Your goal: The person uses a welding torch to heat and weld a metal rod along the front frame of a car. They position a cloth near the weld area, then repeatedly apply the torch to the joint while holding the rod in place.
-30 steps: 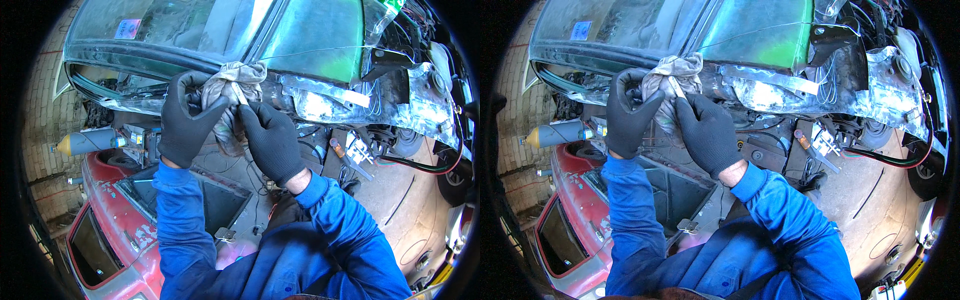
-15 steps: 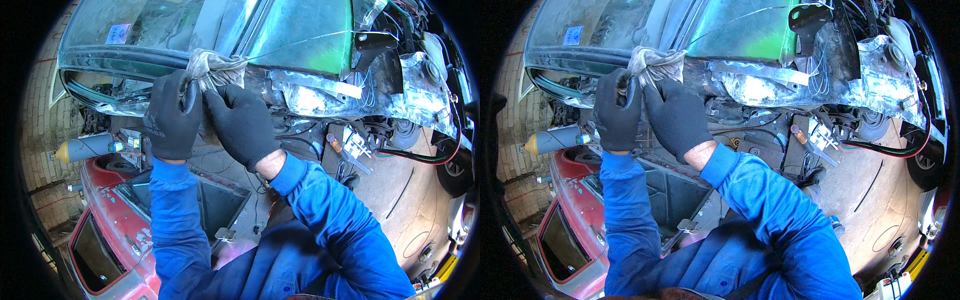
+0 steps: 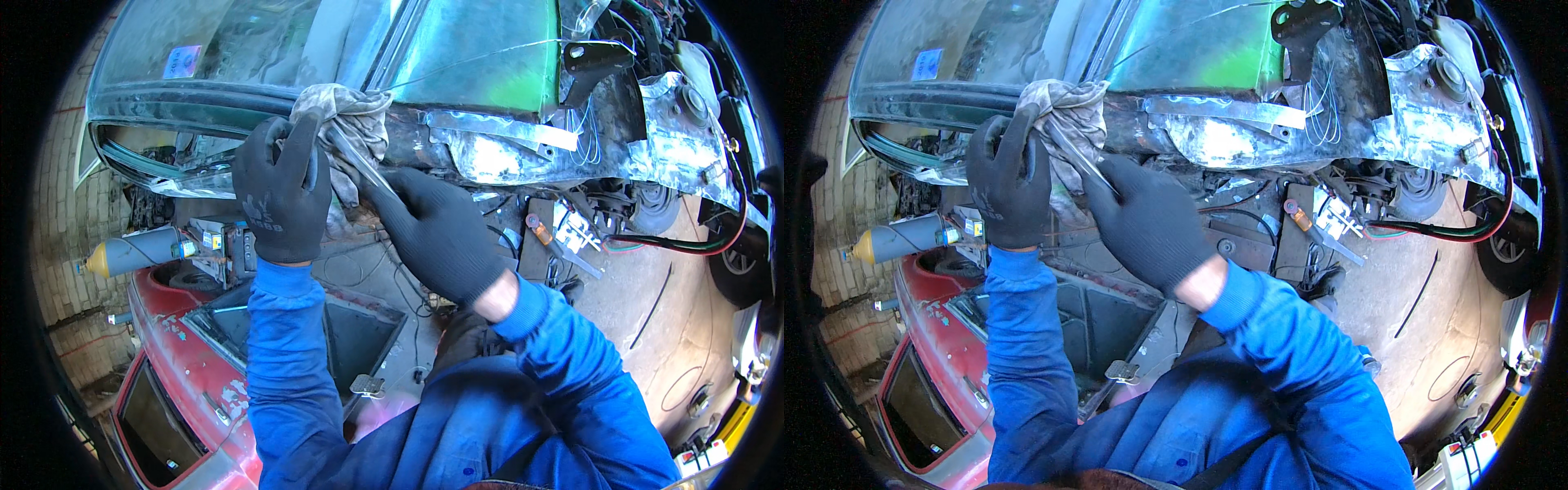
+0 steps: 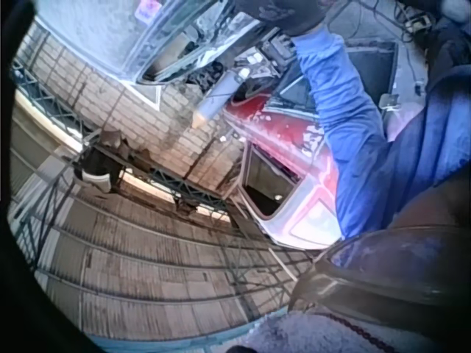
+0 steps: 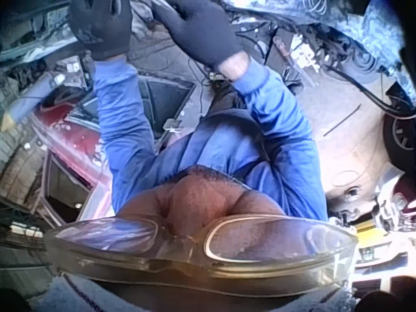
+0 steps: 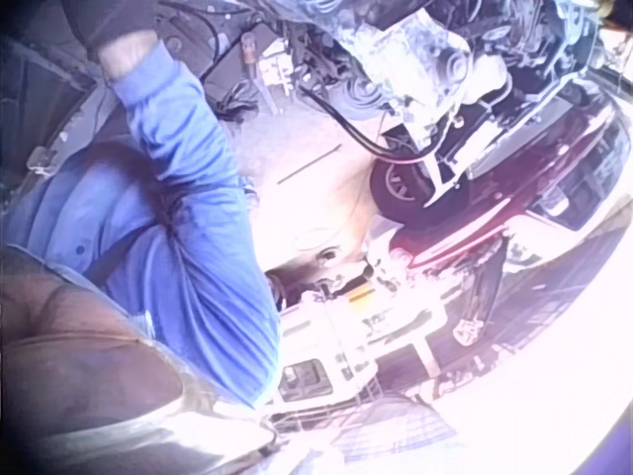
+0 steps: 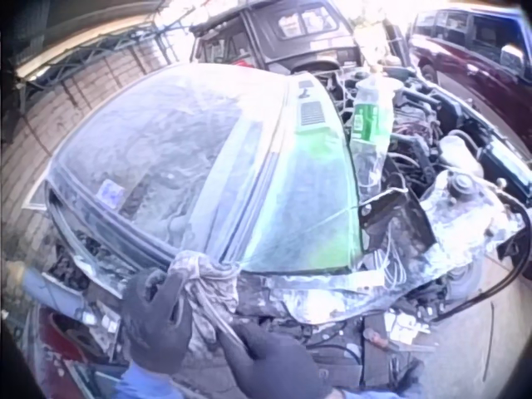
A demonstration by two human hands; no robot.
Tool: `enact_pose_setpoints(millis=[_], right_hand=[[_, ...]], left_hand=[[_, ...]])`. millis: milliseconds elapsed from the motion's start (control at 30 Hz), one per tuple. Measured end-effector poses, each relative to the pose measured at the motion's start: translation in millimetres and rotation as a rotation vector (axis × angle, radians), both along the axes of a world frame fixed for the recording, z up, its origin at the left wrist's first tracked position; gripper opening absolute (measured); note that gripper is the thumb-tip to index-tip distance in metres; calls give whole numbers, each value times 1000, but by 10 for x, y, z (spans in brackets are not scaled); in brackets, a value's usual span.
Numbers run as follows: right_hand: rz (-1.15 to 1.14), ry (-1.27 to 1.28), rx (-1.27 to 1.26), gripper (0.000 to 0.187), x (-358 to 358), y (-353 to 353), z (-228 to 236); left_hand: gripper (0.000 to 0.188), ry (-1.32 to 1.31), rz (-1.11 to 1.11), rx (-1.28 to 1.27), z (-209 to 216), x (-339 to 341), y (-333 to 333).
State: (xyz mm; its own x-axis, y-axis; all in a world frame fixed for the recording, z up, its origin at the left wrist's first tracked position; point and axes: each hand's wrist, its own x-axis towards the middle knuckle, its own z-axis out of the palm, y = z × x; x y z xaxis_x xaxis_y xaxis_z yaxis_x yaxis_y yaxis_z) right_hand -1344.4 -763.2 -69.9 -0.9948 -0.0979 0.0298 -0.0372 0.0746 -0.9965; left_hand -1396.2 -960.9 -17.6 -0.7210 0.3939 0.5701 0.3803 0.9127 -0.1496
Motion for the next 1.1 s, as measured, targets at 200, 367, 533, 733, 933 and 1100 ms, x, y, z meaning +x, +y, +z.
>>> enact_pose_setpoints(millis=[200,367,533,733,933,1100], right_hand=[[-87,-44,47,24,321,294,-140],[-65,35,76,27,206,259,-190],[-14,-76,-22,20,207,219,-131],[39,-193,21,23,296,275,-177],[5,-178,51,25,376,340,-234],[-68,-80,9,25,326,345,-296]], left_hand=[[43,139,59,-23,-145,-82,111],[43,132,138,-92,-196,-59,219],[55,104,129,40,-312,204,270],[55,84,168,72,-384,289,156],[50,75,120,187,-370,437,148],[40,134,49,204,-141,438,234]])
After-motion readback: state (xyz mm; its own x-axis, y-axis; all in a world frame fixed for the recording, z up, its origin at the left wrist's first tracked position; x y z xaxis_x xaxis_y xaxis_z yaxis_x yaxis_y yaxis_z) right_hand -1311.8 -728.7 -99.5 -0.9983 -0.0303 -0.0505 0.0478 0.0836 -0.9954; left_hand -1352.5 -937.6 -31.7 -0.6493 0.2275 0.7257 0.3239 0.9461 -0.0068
